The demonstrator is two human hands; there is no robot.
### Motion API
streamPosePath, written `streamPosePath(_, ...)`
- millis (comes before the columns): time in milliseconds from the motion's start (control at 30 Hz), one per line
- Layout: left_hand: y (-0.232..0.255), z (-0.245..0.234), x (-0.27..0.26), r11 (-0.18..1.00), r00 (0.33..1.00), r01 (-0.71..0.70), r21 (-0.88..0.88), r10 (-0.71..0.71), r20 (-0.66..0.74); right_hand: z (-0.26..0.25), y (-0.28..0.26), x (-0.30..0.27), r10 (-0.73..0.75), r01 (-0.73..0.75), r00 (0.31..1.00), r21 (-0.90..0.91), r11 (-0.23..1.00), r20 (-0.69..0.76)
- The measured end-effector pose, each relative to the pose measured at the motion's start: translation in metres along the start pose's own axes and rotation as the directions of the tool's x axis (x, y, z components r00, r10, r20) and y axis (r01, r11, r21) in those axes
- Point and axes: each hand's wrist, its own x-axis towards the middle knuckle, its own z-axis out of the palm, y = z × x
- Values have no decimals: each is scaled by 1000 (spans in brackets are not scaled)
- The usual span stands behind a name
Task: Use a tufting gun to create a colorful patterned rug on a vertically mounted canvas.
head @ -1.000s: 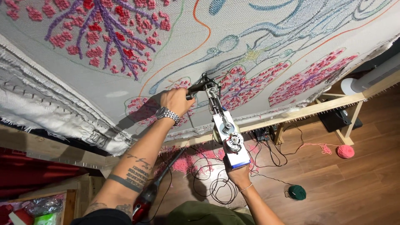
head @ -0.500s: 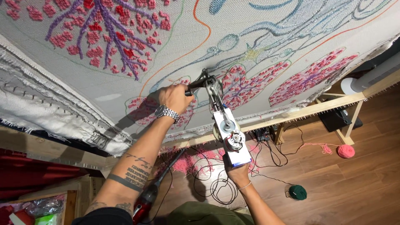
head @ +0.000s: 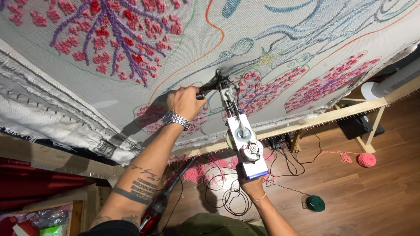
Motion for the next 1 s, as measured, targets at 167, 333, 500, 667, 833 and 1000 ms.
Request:
streamPosePath(167, 12, -19, -1, 1000, 1000, -9, 12, 9, -2, -17, -25, 22, 62, -60, 998, 99, 993, -24)
streamPosePath(333, 16, -26, -1, 1000, 999, -22, 14, 23, -30, -21, -26, 23, -22, 23, 999, 18, 1000, -43)
streamPosePath(500, 17, -23, -4, 1000, 991, -19, -4, 18, -133, -23, -19, 15, 97, -97, 995, 31, 995, -5)
streamPosePath(667, 34, -12, -29, 984, 991, 124, -129, -116, 72, -61, -16, 10, 6, -5, 999, 31, 999, -50)
streamPosePath(833, 42, 35, -56, 924, 981, 162, -347, -113, 158, -108, 9, -23, 256, -267, 963, 150, 952, 87)
streamPosePath(1000, 57, 71, -66, 778, 899, 304, -550, -43, 435, -140, 17, -39, 454, -485, 874, 248, 839, 172)
